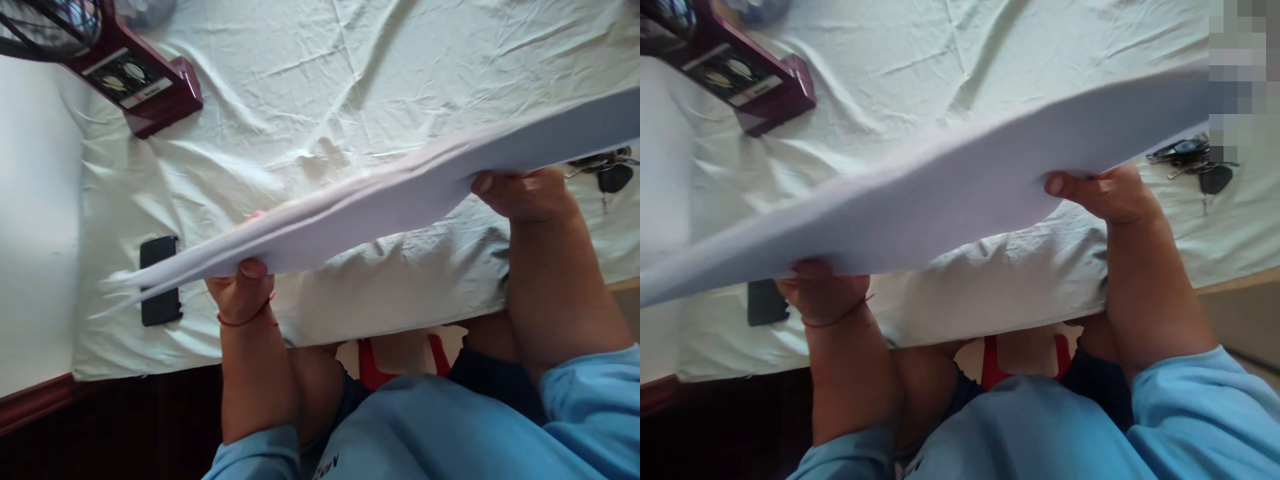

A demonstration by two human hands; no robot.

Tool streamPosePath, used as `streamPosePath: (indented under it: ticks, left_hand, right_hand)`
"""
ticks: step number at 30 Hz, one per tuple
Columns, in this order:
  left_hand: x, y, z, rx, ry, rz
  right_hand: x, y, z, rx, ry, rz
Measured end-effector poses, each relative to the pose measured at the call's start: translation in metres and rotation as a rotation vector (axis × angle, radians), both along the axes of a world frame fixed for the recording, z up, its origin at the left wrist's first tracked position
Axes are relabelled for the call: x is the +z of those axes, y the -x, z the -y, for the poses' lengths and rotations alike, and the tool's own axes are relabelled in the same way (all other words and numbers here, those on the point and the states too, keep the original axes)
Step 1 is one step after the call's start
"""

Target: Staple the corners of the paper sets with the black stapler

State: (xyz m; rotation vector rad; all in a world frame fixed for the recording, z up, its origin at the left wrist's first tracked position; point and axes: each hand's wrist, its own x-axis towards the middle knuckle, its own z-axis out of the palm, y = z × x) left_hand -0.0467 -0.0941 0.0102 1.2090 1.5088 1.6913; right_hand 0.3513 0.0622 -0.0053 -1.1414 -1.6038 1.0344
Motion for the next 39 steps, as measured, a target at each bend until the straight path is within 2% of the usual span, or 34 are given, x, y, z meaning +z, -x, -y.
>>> streamPosePath:
  ticks: [2, 6, 11, 14, 17, 19, 21, 24, 28, 30, 35, 39]
  left_hand:
    - [-0.007, 0.011, 0.004, -0.068, 0.082, -0.03]
    - [-0.018, 0.022, 0.005, -0.054, 0.134, -0.063]
    - [-0.011, 0.01, 0.001, -0.037, 0.132, -0.183]
    - [-0.008, 0.003, 0.0, -0.024, 0.092, -0.231]
    - [-0.01, 0.006, 0.0, -0.029, 0.009, -0.215]
    - [-0.01, 0.011, 0.0, -0.056, 0.005, -0.211]
    - [-0.008, 0.016, -0.001, -0.084, 0.069, -0.282]
    - [-0.002, 0.016, -0.006, -0.098, 0.159, -0.47]
    - [0.0, 0.01, -0.012, -0.094, 0.131, -0.526]
    - [-0.002, 0.007, -0.014, -0.085, 0.112, -0.526]
    - [-0.006, 0.004, -0.018, 0.004, 0.094, -0.515]
    - [-0.003, 0.003, -0.024, -0.054, 0.184, -0.49]
  right_hand:
    - [0.006, -0.003, 0.004, 0.037, 0.044, -0.014]
    - [0.016, 0.0, 0.008, 0.028, 0.072, -0.096]
    - [0.022, 0.01, 0.009, 0.077, 0.134, -0.119]
    - [0.016, 0.009, 0.012, 0.011, 0.146, -0.119]
    - [0.008, 0.004, 0.014, -0.151, 0.136, -0.053]
    - [0.01, 0.002, 0.016, -0.209, 0.113, -0.02]
    - [0.018, 0.002, 0.017, -0.183, 0.128, 0.002]
    - [0.035, 0.005, 0.014, -0.079, 0.256, 0.143]
    - [0.045, 0.01, 0.011, -0.099, 0.393, 0.332]
    - [0.042, 0.014, 0.011, -0.095, 0.416, 0.266]
    - [0.028, 0.023, 0.017, -0.04, 0.376, -0.066]
    - [0.024, 0.03, 0.012, -0.095, 0.364, -0.281]
